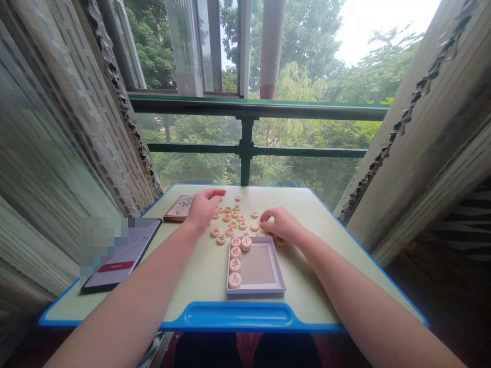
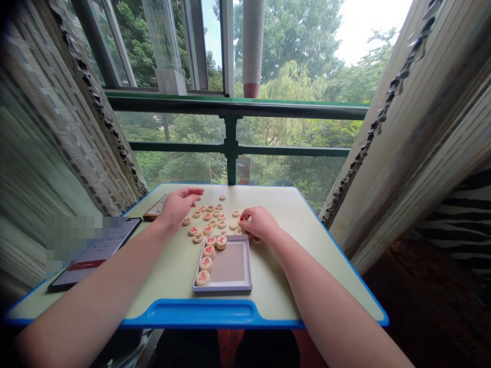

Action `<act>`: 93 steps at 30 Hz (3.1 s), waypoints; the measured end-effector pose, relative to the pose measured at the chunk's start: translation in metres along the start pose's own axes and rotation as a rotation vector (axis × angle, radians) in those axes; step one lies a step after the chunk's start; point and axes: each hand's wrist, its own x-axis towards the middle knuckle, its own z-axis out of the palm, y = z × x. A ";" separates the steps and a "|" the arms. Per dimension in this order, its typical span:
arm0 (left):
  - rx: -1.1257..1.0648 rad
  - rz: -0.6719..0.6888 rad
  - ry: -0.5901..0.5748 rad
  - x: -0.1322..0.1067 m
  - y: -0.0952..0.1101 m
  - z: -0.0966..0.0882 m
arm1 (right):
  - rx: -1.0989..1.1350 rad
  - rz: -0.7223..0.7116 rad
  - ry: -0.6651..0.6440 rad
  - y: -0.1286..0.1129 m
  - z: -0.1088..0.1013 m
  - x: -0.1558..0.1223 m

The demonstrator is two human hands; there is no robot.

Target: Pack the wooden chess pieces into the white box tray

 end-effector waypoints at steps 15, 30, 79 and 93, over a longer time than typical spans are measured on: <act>0.405 0.094 -0.118 0.014 -0.021 -0.012 | -0.004 -0.009 0.010 0.004 0.004 0.002; 1.044 0.190 -0.172 0.023 -0.033 -0.015 | -0.103 -0.151 0.011 -0.057 -0.001 0.056; 1.043 0.031 -0.308 0.019 -0.027 -0.012 | 0.186 -0.130 -0.243 -0.058 0.032 0.099; 1.033 0.068 -0.230 0.019 -0.026 -0.009 | 0.202 -0.158 -0.207 -0.055 0.032 0.098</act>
